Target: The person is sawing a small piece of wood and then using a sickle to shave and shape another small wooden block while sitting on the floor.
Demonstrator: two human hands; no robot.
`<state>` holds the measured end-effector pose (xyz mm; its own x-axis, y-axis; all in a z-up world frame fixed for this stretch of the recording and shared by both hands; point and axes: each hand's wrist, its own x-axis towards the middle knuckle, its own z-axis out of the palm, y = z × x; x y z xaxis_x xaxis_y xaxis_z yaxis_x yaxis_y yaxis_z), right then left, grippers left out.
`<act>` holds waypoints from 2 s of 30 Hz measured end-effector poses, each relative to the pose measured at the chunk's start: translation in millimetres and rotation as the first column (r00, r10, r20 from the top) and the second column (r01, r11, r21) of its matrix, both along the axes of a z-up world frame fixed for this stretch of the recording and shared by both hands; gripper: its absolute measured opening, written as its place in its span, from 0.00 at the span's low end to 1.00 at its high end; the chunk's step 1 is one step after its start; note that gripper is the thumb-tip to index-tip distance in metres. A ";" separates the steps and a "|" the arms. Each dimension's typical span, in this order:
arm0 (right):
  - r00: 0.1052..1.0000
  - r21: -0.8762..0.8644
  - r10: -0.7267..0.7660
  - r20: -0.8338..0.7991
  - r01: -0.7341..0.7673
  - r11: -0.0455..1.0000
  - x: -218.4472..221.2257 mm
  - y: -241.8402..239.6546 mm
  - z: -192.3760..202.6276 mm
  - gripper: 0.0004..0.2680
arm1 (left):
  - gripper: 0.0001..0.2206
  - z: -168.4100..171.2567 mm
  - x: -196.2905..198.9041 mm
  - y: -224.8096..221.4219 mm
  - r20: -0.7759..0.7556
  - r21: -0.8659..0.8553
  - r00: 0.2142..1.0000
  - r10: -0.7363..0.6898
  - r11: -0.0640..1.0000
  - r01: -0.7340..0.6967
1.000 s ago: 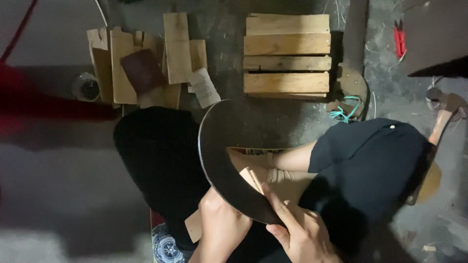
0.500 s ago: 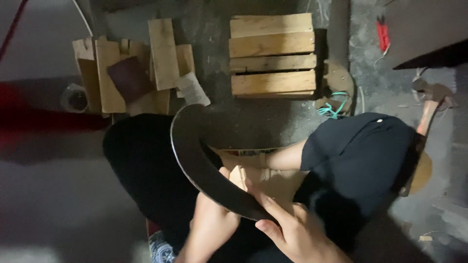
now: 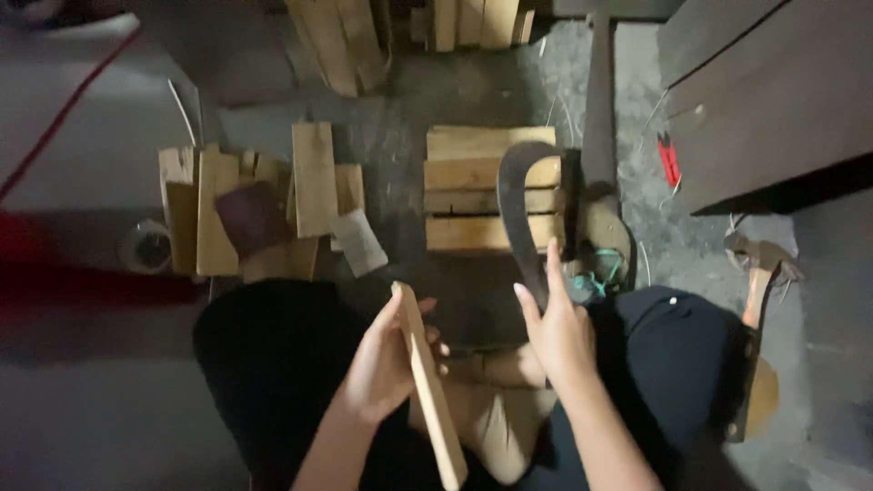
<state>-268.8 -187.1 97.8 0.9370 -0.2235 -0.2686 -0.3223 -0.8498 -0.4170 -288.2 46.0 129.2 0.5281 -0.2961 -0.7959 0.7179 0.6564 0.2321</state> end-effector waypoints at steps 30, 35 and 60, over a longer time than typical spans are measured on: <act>0.943 0.875 -0.284 -0.171 0.279 0.397 -38.3 -77.7 -0.3 0.17 | 0.16 -95.9 300.0 -64.8 -0.184 0.930 0.368 -0.911 -0.282 -0.234; 0.961 0.884 -0.237 -0.144 0.232 0.405 16.5 -62.5 0.2 0.20 | 0.17 -105.3 314.9 -76.2 -0.073 0.997 0.617 -0.783 -0.035 0.072; 0.936 0.426 -0.082 -0.343 0.233 0.874 86.3 -29.7 -33.0 0.16 | 0.13 -110.1 311.4 -70.0 -0.226 0.941 0.318 -0.921 -0.291 -0.173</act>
<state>-182.6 -216.8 64.8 0.7535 -0.1436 -0.6416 -0.6100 -0.5167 -0.6008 23.1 -24.0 19.1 0.9610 -0.1933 -0.1976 -0.1020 -0.9123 0.3967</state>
